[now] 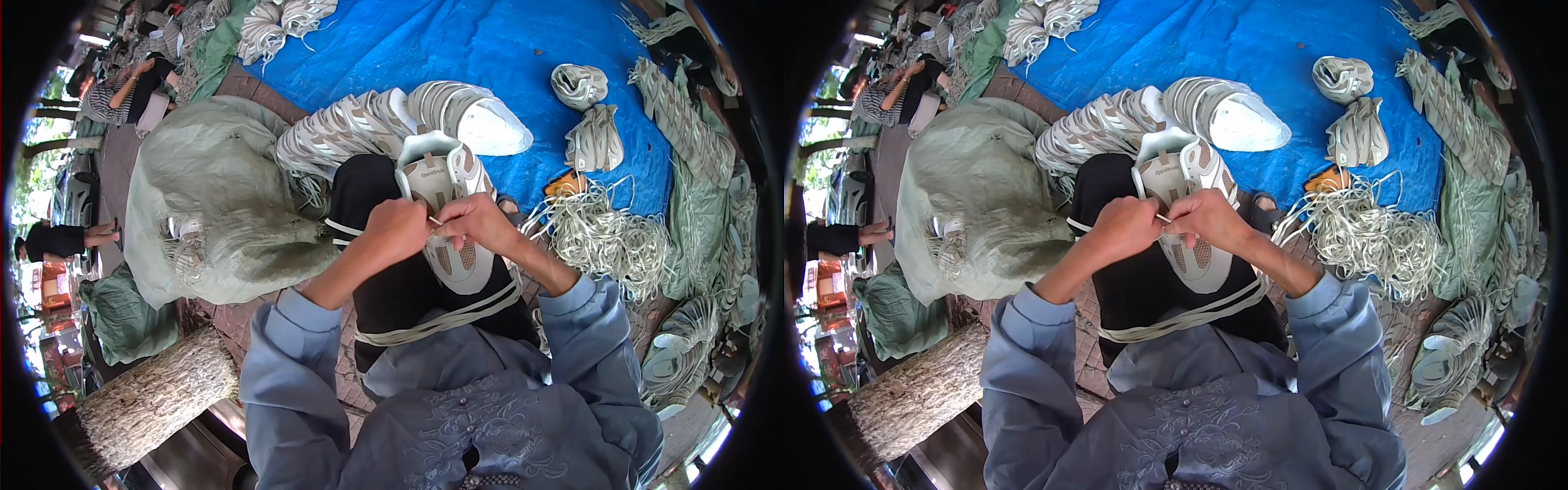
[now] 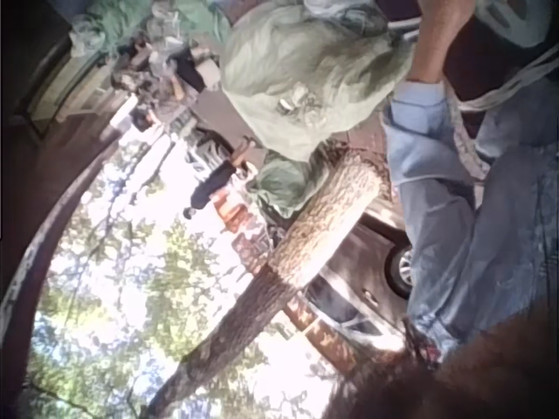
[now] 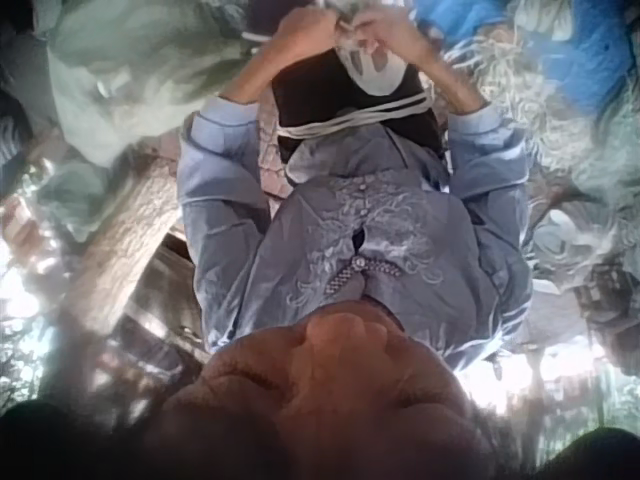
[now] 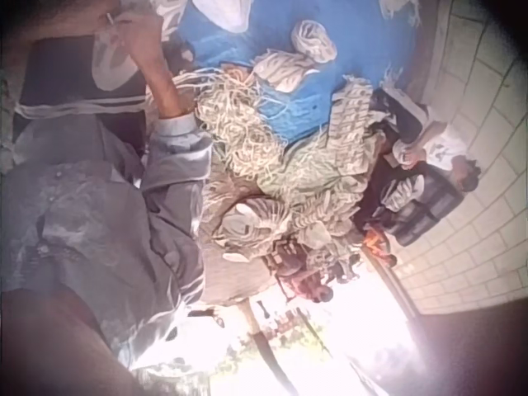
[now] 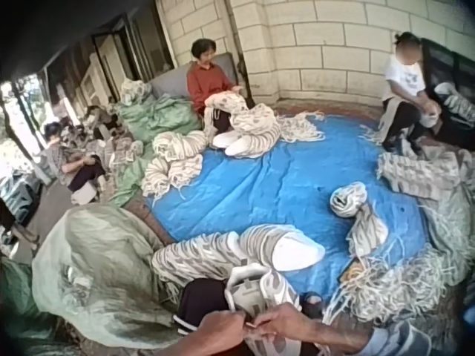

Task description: The person threads a long white shoelace through the eyelets of a white sneaker, pulling the lace tight and arranging it across the shoe's tongue. The person works on a single shoe, manipulating the lace with both hands to create a neat pattern.

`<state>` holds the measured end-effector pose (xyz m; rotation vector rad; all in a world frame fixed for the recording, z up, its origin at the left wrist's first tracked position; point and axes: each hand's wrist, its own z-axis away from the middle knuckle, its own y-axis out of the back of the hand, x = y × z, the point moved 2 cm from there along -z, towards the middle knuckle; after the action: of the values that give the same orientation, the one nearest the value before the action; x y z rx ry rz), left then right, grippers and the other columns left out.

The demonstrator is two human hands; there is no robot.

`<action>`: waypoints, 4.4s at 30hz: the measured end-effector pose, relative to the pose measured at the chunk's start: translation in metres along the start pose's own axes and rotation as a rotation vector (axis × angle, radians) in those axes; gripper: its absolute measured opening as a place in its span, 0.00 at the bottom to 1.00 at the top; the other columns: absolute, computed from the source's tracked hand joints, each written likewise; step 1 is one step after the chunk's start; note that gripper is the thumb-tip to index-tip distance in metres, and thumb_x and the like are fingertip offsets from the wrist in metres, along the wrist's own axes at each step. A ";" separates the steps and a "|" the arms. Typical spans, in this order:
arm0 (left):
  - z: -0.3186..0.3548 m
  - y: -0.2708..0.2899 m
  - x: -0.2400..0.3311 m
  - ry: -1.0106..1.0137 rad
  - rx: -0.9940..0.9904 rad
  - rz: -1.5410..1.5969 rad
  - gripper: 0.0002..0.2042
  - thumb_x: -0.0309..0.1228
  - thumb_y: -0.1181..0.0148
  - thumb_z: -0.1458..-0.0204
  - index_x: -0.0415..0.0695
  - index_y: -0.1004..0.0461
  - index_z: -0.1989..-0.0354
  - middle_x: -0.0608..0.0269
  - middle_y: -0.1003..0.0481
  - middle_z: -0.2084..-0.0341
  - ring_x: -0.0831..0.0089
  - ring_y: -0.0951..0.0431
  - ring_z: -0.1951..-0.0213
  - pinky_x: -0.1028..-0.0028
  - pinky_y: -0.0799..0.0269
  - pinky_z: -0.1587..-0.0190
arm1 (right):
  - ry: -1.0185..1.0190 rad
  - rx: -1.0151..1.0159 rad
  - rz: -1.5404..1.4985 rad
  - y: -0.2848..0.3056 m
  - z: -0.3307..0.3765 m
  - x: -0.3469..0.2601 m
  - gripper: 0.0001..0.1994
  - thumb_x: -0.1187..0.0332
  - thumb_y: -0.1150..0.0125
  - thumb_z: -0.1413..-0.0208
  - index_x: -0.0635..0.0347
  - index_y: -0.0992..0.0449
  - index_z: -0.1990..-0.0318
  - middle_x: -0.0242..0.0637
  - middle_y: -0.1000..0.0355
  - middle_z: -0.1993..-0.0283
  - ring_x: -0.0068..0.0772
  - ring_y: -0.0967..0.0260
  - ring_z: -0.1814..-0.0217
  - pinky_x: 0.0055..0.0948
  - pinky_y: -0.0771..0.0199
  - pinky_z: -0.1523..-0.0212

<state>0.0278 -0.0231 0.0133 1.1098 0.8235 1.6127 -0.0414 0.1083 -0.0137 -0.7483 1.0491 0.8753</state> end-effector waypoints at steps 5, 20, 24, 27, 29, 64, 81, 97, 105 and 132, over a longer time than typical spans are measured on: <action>-0.011 -0.002 -0.010 0.374 -0.251 0.831 0.05 0.23 0.49 0.57 0.34 0.30 0.73 0.58 0.29 0.86 0.75 0.27 0.85 0.78 0.33 0.85 | 0.238 0.003 0.282 -0.001 0.008 0.005 0.05 0.74 0.41 0.60 0.65 0.26 0.73 0.34 0.31 0.79 0.21 0.37 0.85 0.19 0.38 0.83; 0.009 0.009 0.024 -0.165 0.584 0.349 0.02 0.25 0.46 0.59 0.41 0.29 0.76 0.57 0.28 0.79 0.64 0.26 0.73 0.71 0.31 0.71 | 0.219 0.282 0.166 0.043 0.021 0.026 0.06 0.70 0.42 0.55 0.64 0.25 0.73 0.34 0.32 0.81 0.23 0.38 0.82 0.23 0.39 0.79; -0.016 -0.002 0.026 0.096 0.330 0.462 0.05 0.27 0.49 0.56 0.41 0.28 0.73 0.52 0.28 0.81 0.57 0.26 0.76 0.67 0.31 0.70 | 0.431 0.309 0.701 0.050 0.019 0.023 0.05 0.68 0.41 0.59 0.59 0.26 0.76 0.38 0.32 0.79 0.37 0.34 0.77 0.30 0.35 0.76; -0.029 -0.009 0.028 0.133 0.269 0.397 0.06 0.28 0.50 0.56 0.41 0.27 0.74 0.50 0.27 0.79 0.54 0.26 0.74 0.62 0.32 0.67 | 0.416 0.290 0.812 0.051 0.014 0.023 0.06 0.66 0.42 0.60 0.57 0.27 0.78 0.37 0.31 0.78 0.40 0.32 0.75 0.34 0.33 0.74; -0.034 -0.010 0.028 0.118 0.250 0.386 0.06 0.28 0.50 0.57 0.41 0.26 0.76 0.51 0.27 0.79 0.54 0.26 0.73 0.62 0.32 0.67 | 0.474 0.293 0.817 0.051 0.012 0.021 0.06 0.66 0.42 0.60 0.57 0.28 0.79 0.36 0.31 0.79 0.40 0.32 0.75 0.34 0.33 0.74; 0.062 0.075 0.014 -0.114 -0.009 1.810 0.05 0.25 0.50 0.51 0.35 0.32 0.69 0.62 0.32 0.81 0.78 0.35 0.84 0.81 0.40 0.82 | 0.787 0.240 0.721 -0.032 0.011 -0.038 0.09 0.68 0.36 0.66 0.59 0.27 0.75 0.37 0.33 0.78 0.38 0.33 0.75 0.34 0.32 0.74; 0.209 0.035 -0.385 0.416 1.770 1.866 0.16 0.21 0.66 0.46 0.27 0.45 0.50 0.43 0.38 0.52 0.53 0.37 0.49 0.59 0.35 0.49 | 0.459 0.922 -0.628 0.461 0.135 0.045 0.09 0.69 0.51 0.46 0.68 0.33 0.63 0.30 0.36 0.75 0.18 0.43 0.79 0.15 0.47 0.83; 0.035 -0.010 0.014 -0.291 0.625 -0.029 0.10 0.24 0.43 0.67 0.42 0.31 0.72 0.63 0.36 0.80 0.70 0.32 0.76 0.73 0.34 0.76 | 0.411 0.034 0.596 0.067 0.002 -0.024 0.08 0.79 0.39 0.67 0.61 0.27 0.74 0.33 0.32 0.75 0.22 0.36 0.75 0.22 0.37 0.76; 0.019 -0.014 0.007 -0.420 0.712 -0.255 0.06 0.27 0.48 0.68 0.42 0.34 0.78 0.65 0.40 0.81 0.73 0.35 0.76 0.76 0.37 0.77 | 0.772 0.117 1.333 0.020 -0.012 -0.020 0.04 0.75 0.46 0.70 0.59 0.33 0.80 0.33 0.36 0.78 0.31 0.33 0.75 0.30 0.32 0.76; 0.004 -0.001 -0.009 -0.356 0.641 -0.146 0.08 0.23 0.46 0.67 0.40 0.34 0.74 0.61 0.36 0.71 0.72 0.30 0.75 0.75 0.31 0.78 | 0.726 0.089 0.811 0.055 0.002 -0.016 0.05 0.74 0.44 0.77 0.58 0.30 0.84 0.28 0.35 0.77 0.29 0.38 0.66 0.25 0.36 0.71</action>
<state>0.0330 -0.0311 0.0114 1.6777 1.1818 0.9972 -0.0934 0.1311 -0.0036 -0.5605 2.1077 1.2571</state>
